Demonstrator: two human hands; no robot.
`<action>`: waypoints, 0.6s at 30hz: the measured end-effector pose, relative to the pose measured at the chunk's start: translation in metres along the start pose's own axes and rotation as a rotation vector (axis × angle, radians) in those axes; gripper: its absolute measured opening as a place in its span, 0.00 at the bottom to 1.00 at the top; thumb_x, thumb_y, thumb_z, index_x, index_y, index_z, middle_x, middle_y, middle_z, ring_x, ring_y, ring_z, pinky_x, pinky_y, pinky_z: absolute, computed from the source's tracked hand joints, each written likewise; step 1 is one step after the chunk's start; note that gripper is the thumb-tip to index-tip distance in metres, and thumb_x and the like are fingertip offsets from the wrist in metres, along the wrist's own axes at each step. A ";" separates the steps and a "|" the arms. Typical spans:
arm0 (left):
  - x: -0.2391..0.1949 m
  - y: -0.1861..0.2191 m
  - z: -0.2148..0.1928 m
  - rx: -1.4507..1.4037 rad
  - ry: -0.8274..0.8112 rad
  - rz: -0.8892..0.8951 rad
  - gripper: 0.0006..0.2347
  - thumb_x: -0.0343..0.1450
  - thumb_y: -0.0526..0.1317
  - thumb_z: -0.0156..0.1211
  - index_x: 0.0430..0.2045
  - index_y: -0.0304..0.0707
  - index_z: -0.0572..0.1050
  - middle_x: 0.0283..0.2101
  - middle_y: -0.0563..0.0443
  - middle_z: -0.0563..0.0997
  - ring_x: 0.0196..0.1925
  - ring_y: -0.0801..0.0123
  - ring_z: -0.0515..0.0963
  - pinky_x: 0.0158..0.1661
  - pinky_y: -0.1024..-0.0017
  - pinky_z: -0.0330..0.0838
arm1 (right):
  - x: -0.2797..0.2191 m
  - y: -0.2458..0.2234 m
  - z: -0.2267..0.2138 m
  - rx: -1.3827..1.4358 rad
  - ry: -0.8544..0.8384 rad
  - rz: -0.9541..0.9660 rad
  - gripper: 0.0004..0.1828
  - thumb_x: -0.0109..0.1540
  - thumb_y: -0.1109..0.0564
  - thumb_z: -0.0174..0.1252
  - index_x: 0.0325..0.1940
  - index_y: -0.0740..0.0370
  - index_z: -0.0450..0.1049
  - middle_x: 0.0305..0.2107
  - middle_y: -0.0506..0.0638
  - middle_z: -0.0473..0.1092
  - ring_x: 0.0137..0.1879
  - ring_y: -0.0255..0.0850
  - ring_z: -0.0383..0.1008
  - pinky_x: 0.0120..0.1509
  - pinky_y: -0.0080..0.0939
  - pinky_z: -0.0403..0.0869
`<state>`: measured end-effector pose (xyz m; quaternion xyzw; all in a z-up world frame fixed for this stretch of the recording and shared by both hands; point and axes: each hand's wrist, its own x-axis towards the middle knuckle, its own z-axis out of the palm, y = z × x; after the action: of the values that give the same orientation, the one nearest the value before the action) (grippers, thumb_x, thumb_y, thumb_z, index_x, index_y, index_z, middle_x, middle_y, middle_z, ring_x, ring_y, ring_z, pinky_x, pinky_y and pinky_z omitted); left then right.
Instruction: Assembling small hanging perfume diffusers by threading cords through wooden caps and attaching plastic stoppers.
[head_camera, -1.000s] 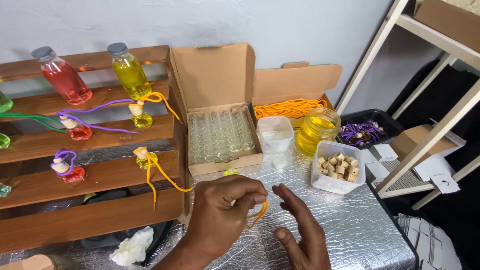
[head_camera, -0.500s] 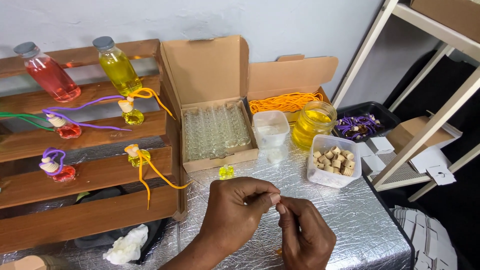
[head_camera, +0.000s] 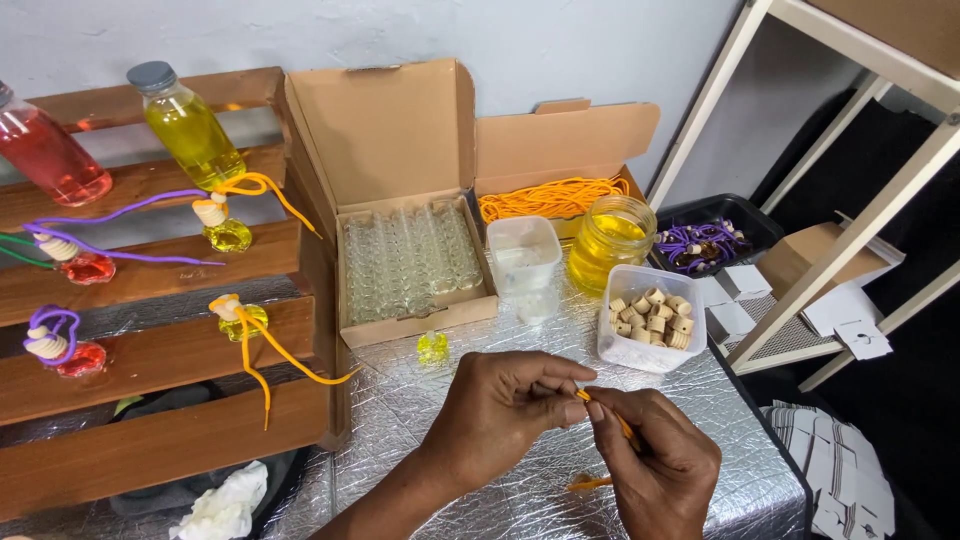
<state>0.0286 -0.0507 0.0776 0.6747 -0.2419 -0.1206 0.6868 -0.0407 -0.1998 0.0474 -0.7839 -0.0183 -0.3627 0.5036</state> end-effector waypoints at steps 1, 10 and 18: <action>-0.002 -0.003 -0.001 0.000 -0.005 0.002 0.11 0.65 0.31 0.72 0.41 0.36 0.85 0.33 0.49 0.88 0.34 0.77 0.85 0.38 0.79 0.84 | -0.001 0.001 -0.002 -0.002 0.005 -0.001 0.04 0.59 0.63 0.64 0.36 0.64 0.82 0.25 0.50 0.77 0.30 0.36 0.75 0.36 0.33 0.71; -0.013 -0.026 -0.006 0.072 0.091 0.142 0.06 0.63 0.34 0.75 0.31 0.38 0.87 0.33 0.51 0.90 0.35 0.78 0.87 0.37 0.80 0.83 | -0.007 -0.002 -0.003 0.051 -0.069 0.053 0.05 0.58 0.62 0.64 0.37 0.62 0.83 0.25 0.49 0.79 0.30 0.35 0.76 0.35 0.32 0.71; -0.012 -0.017 0.005 0.152 0.186 0.158 0.03 0.66 0.31 0.69 0.23 0.39 0.85 0.25 0.55 0.87 0.28 0.77 0.85 0.31 0.79 0.83 | -0.005 0.011 -0.002 -0.300 -0.171 -0.391 0.10 0.60 0.64 0.63 0.46 0.67 0.79 0.32 0.54 0.78 0.34 0.40 0.81 0.38 0.36 0.79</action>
<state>0.0186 -0.0505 0.0584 0.7117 -0.2380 0.0156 0.6607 -0.0412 -0.2053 0.0366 -0.8592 -0.1579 -0.3842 0.2986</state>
